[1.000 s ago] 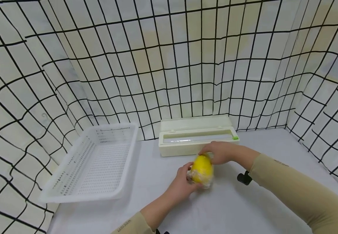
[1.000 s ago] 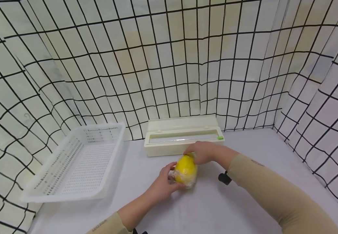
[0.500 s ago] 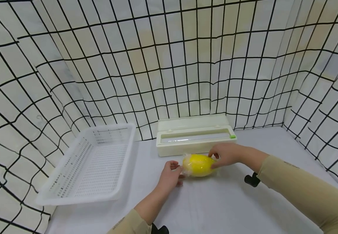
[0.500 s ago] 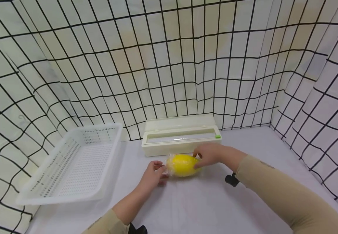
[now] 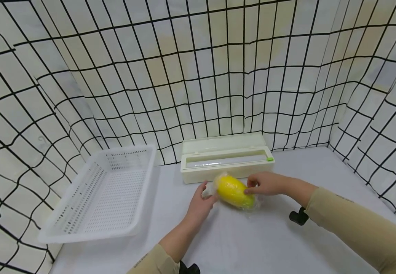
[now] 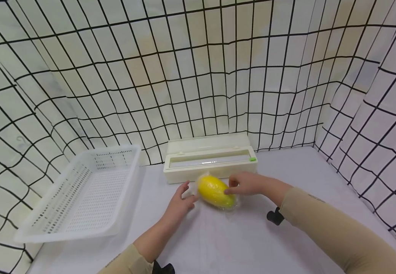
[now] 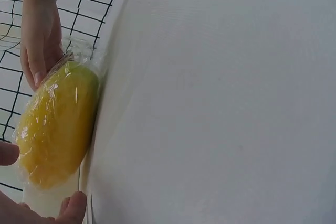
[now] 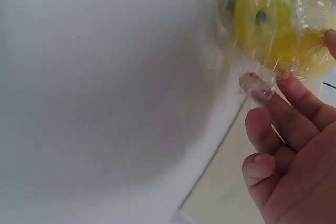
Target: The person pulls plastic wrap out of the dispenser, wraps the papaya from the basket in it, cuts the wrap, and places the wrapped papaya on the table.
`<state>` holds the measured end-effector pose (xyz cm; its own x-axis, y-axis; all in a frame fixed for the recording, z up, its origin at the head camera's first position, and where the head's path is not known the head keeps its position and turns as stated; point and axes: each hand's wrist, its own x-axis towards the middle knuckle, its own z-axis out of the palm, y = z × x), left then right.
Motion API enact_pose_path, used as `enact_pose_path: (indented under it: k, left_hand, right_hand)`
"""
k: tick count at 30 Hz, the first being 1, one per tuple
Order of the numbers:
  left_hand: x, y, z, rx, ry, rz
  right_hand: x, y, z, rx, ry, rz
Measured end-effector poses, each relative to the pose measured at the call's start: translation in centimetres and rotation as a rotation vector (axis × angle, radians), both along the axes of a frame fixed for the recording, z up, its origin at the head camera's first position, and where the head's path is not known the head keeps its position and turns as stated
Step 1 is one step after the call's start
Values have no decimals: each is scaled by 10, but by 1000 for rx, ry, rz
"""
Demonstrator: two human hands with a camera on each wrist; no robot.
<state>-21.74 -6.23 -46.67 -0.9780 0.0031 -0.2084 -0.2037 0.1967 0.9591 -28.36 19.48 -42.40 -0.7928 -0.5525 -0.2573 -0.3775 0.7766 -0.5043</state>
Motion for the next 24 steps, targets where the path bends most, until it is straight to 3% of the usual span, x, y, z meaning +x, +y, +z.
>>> enact_pose_path:
  k: [4, 11, 15, 20, 24]
  left_hand:
    - [3, 6, 0, -28, 2, -16]
    - [7, 14, 3, -105, 34, -149]
    - [4, 16, 1, -102, 43, -178]
    - [1, 18, -2, -97, 46, -169]
    - [7, 18, 0, -173, 83, -168]
  right_hand:
    - [7, 0, -6, -26, -32, -80]
    - [21, -6, -15, -89, -77, -146]
    - [30, -9, -16, -122, -50, -134]
    - [36, -10, -15, -119, 13, -134]
    - [44, -7, -14, -79, 97, -147]
